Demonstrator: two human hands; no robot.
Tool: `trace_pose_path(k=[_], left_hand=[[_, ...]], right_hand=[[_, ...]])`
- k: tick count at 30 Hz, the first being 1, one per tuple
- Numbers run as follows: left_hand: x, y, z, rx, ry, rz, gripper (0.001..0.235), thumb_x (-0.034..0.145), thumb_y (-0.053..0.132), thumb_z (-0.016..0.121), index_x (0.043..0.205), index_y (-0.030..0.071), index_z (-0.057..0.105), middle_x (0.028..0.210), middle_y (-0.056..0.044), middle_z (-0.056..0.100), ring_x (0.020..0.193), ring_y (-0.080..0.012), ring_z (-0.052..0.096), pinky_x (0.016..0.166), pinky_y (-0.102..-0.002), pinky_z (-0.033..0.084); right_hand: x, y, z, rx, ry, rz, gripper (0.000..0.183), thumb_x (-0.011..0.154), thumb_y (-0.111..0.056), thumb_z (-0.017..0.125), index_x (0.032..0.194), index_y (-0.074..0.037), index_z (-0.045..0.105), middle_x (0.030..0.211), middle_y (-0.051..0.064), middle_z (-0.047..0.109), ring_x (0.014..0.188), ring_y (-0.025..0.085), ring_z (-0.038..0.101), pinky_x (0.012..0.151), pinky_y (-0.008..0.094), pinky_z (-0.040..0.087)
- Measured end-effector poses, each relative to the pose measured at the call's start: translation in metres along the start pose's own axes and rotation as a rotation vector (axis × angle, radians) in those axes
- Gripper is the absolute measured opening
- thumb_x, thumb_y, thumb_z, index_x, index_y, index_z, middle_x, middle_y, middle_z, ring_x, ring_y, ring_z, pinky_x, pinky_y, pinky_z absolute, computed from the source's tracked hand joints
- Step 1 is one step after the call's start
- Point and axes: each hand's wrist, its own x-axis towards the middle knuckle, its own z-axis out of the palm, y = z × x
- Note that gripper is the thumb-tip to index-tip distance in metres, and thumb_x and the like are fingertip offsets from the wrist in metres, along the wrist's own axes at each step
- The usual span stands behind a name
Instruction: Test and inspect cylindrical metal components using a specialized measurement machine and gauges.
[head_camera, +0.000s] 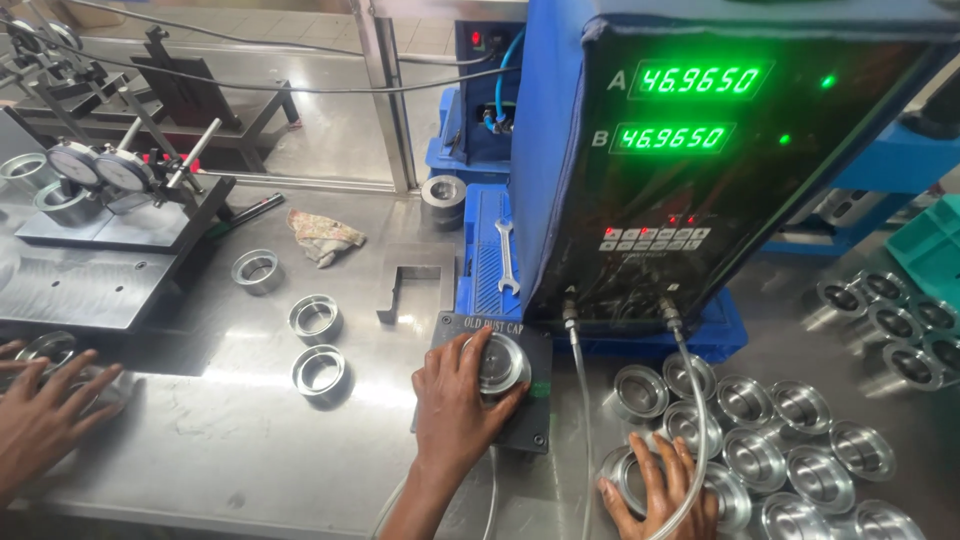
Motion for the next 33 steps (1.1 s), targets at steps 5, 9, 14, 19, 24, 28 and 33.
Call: trace_pose_path(k=[5,9,14,19,24,28,33], left_hand=[[-0.012,-0.001,-0.007,-0.007,0.005,0.0,0.082,0.073,0.046,0.086,0.14,0.011,0.055,0.131,-0.012,0.059,0.122,-0.0311,0.052,0.094,-0.048,0.039],[-0.004,0.0,-0.001,-0.014,0.044,0.029,0.082,0.072,0.046,0.086,0.14,0.011,0.055,0.131,-0.012,0.058,0.121,-0.0316,0.052,0.093,-0.047,0.04],[-0.002,-0.001,-0.004,-0.021,0.038,0.006,0.083,0.071,0.046,0.086,0.14,0.011,0.055,0.13,-0.01,0.058,0.119,-0.0303,0.052,0.092,-0.048,0.04],[-0.001,-0.003,0.0,-0.01,0.091,0.035,0.081,0.072,0.046,0.085,0.138,0.011,0.056,0.128,-0.01,0.06,0.119,-0.0308,0.053,0.09,-0.048,0.041],[-0.005,-0.001,-0.001,-0.027,0.092,0.029,0.081,0.07,0.046,0.085,0.138,0.011,0.056,0.127,-0.01,0.06,0.118,-0.03,0.054,0.089,-0.048,0.041],[-0.004,-0.001,-0.003,-0.032,0.084,0.035,0.081,0.072,0.046,0.085,0.138,0.011,0.056,0.127,-0.008,0.06,0.12,-0.029,0.053,0.089,-0.048,0.041],[-0.005,-0.003,-0.002,-0.023,0.077,0.043,0.082,0.071,0.047,0.085,0.138,0.01,0.056,0.128,-0.009,0.06,0.119,-0.0291,0.053,0.09,-0.048,0.04]], right_hand=[[-0.011,-0.029,-0.035,0.009,-0.034,0.009,0.08,0.068,-0.052,0.079,0.139,-0.021,0.058,0.139,0.014,0.056,0.143,0.038,0.042,0.108,0.06,0.042],[0.001,-0.022,-0.031,-0.002,-0.028,0.023,0.08,0.07,-0.053,0.078,0.14,-0.021,0.056,0.141,0.013,0.054,0.143,0.037,0.04,0.106,0.061,0.043],[0.0,-0.004,-0.003,-0.07,-0.128,0.017,0.086,0.067,-0.056,0.08,0.143,-0.025,0.055,0.141,0.014,0.052,0.141,0.04,0.037,0.105,0.064,0.042],[0.004,-0.004,-0.007,-0.022,-0.021,-0.025,0.085,0.066,-0.054,0.08,0.142,-0.023,0.057,0.136,0.015,0.056,0.139,0.041,0.041,0.103,0.065,0.043],[0.004,-0.011,-0.023,-0.057,-0.118,0.012,0.084,0.069,-0.055,0.079,0.143,-0.024,0.056,0.141,0.015,0.053,0.14,0.04,0.038,0.104,0.064,0.042],[0.003,-0.009,-0.02,-0.059,-0.135,0.024,0.084,0.071,-0.054,0.078,0.146,-0.024,0.052,0.143,0.014,0.05,0.142,0.038,0.036,0.105,0.064,0.041],[0.002,-0.004,-0.008,-0.058,-0.106,0.024,0.085,0.068,-0.054,0.08,0.144,-0.025,0.053,0.141,0.013,0.052,0.141,0.04,0.037,0.105,0.064,0.042]])
